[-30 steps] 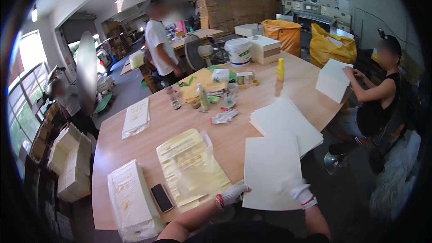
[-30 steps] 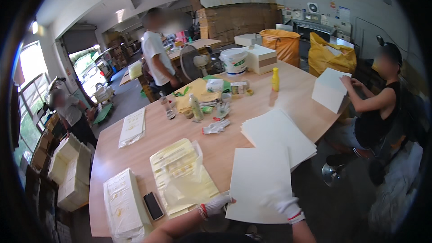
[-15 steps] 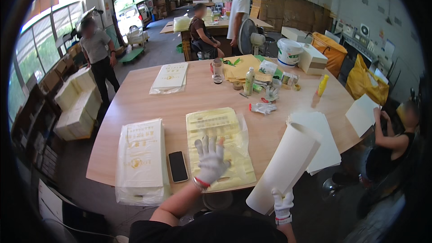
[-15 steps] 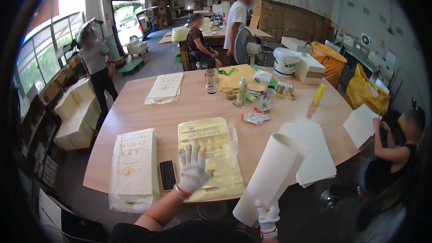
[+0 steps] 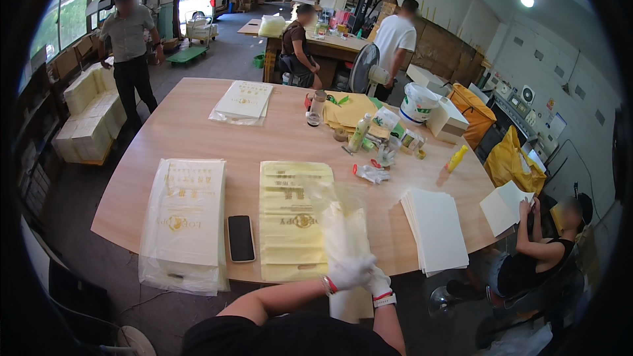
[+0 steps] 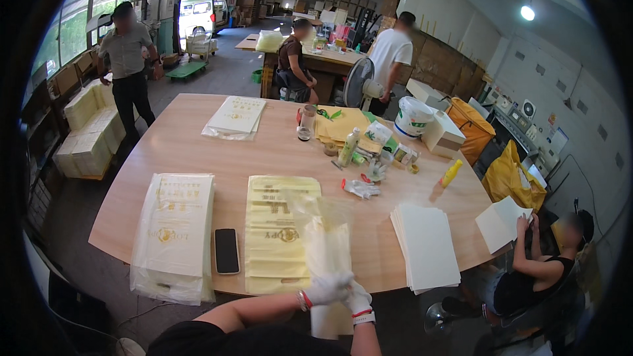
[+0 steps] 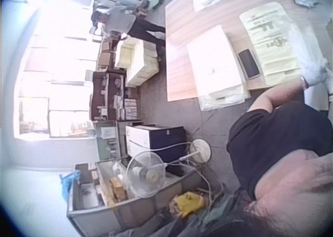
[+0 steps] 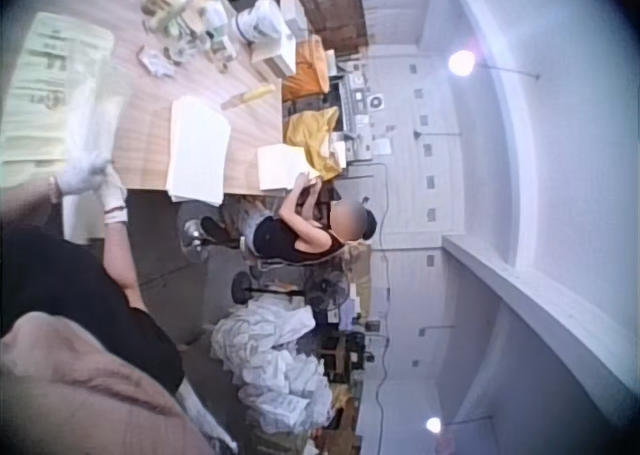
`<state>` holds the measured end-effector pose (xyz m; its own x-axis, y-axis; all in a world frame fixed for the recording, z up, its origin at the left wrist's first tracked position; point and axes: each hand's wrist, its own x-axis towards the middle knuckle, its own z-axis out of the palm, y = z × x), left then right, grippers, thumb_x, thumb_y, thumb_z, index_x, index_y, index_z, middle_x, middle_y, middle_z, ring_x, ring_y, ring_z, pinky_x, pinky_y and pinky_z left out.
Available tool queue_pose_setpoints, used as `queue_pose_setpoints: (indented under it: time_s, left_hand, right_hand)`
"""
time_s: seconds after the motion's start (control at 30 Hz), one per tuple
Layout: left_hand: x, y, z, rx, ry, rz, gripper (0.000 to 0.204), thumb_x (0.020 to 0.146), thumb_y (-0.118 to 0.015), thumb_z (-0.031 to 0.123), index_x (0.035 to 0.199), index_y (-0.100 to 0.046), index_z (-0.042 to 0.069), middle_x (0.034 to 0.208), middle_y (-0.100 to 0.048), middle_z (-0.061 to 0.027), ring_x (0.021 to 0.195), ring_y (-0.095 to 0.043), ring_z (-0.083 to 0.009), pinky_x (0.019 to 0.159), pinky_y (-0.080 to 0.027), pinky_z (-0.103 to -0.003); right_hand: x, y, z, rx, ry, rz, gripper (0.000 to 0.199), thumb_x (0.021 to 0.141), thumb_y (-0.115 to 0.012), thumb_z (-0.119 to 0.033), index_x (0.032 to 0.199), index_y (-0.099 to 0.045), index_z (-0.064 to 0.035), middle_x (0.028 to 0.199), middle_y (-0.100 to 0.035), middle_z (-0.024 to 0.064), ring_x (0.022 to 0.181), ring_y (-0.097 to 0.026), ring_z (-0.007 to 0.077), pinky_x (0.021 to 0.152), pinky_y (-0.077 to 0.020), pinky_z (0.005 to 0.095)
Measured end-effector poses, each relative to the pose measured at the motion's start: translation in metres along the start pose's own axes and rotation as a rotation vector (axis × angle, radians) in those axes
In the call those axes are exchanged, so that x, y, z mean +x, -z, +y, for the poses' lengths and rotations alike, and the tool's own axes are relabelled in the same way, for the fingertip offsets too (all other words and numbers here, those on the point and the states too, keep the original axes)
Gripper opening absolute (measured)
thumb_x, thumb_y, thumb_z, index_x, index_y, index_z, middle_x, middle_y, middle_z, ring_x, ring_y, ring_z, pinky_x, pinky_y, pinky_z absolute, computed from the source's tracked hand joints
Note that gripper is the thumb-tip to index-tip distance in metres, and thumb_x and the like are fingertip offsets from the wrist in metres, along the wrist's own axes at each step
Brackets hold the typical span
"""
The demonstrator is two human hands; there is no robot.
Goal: The person places white rectangular sheets into translucent plastic bags on a table. They handle the sheets and bags by hand, folding the sheets and inserting them into the packaging. Other people are visible in the background working at the same table.
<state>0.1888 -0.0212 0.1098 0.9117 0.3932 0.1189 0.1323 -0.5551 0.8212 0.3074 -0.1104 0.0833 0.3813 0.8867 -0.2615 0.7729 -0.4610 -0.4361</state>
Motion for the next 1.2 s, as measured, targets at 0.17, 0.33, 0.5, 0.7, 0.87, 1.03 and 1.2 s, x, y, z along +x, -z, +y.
queue_pose_setpoints:
  time_s: [0.17, 0.33, 0.5, 0.7, 0.87, 1.03, 1.2]
  left_hand:
    - [-0.022, 0.000, -0.087, 0.424, -0.004, -0.021, 0.038, 0.078, -0.056, 0.021, 0.115, -0.049, 0.015, 0.102, -0.056, -0.0143, 0.085, -0.058, -0.0317, 0.071, -0.048, -0.042]
    - [-0.040, 0.037, -0.152, 0.961, -0.202, 0.644, 0.028, 0.083, -0.050, 0.010, 0.112, -0.049, 0.010, 0.103, -0.055, -0.0130, 0.096, -0.054, -0.0332, 0.085, -0.044, -0.043]
    - [-0.046, 0.053, -0.181, -0.211, 0.708, 0.713, 0.017, 0.076, -0.051, 0.001, 0.092, -0.047, 0.004, 0.078, -0.051, -0.0122, 0.073, -0.050, -0.0209, 0.066, -0.042, -0.032]
    - [-0.127, 0.028, -0.101, -0.019, 0.392, 0.660, 0.015, 0.083, -0.054, 0.015, 0.079, -0.046, 0.003, 0.075, -0.050, -0.0153, 0.068, -0.051, -0.0237, 0.063, -0.043, -0.036]
    - [-0.187, 0.020, 0.002, -0.112, 0.484, 0.237, 0.022, 0.082, -0.057, 0.019, 0.100, -0.058, 0.006, 0.085, -0.054, -0.0165, 0.073, -0.054, -0.0310, 0.067, -0.045, -0.037]
    - [-0.156, 0.010, -0.032, 0.271, 0.522, 0.444, 0.015, 0.078, -0.058, 0.014, 0.090, -0.055, 0.005, 0.076, -0.057, -0.0174, 0.073, -0.058, -0.0356, 0.060, -0.046, -0.044]
    - [-0.182, 0.005, -0.047, 0.026, 0.560, 0.515, 0.010, 0.075, -0.052, 0.004, 0.084, -0.048, 0.005, 0.067, -0.052, -0.0137, 0.065, -0.056, -0.0322, 0.060, -0.045, -0.039]
  right_hand:
    - [0.060, -0.057, 0.014, 0.091, -0.024, 0.903, 0.047, 0.077, -0.054, -0.015, 0.123, -0.041, -0.0177, 0.094, -0.061, 0.0198, 0.089, -0.058, 0.0401, 0.075, -0.0461, 0.0454]
    - [0.113, -0.036, 0.037, -0.105, -0.212, 0.267, 0.053, 0.078, -0.051, -0.015, 0.127, -0.034, -0.0185, 0.090, -0.062, 0.0172, 0.084, -0.061, 0.0358, 0.068, -0.0462, 0.0478]
    - [0.080, -0.012, 0.015, -0.173, -0.097, 0.046, 0.074, 0.076, -0.046, -0.010, 0.140, -0.010, -0.0166, 0.088, -0.061, 0.0216, 0.078, -0.061, 0.0363, 0.064, -0.0449, 0.0492]
    - [-0.003, -0.008, 0.026, -0.061, 0.069, -0.147, 0.077, 0.075, -0.044, -0.009, 0.141, -0.006, -0.0158, 0.083, -0.060, 0.0235, 0.072, -0.059, 0.0383, 0.061, -0.0441, 0.0503]
    - [-0.085, -0.015, 0.042, -0.097, 0.290, 0.015, 0.068, 0.075, -0.046, -0.009, 0.138, -0.021, -0.0134, 0.075, -0.059, 0.0208, 0.066, -0.057, 0.0370, 0.058, -0.0432, 0.0491]
    - [-0.071, -0.032, 0.052, -0.071, 0.209, 0.158, 0.054, 0.078, -0.049, -0.013, 0.130, -0.037, -0.0121, 0.066, -0.056, 0.0173, 0.058, -0.055, 0.0360, 0.052, -0.0414, 0.0483]
    - [-0.105, -0.028, 0.061, 0.087, 0.125, -0.020, 0.035, 0.081, -0.053, -0.026, 0.113, -0.057, -0.0126, 0.062, -0.058, 0.0158, 0.058, -0.056, 0.0341, 0.052, -0.0455, 0.0446]
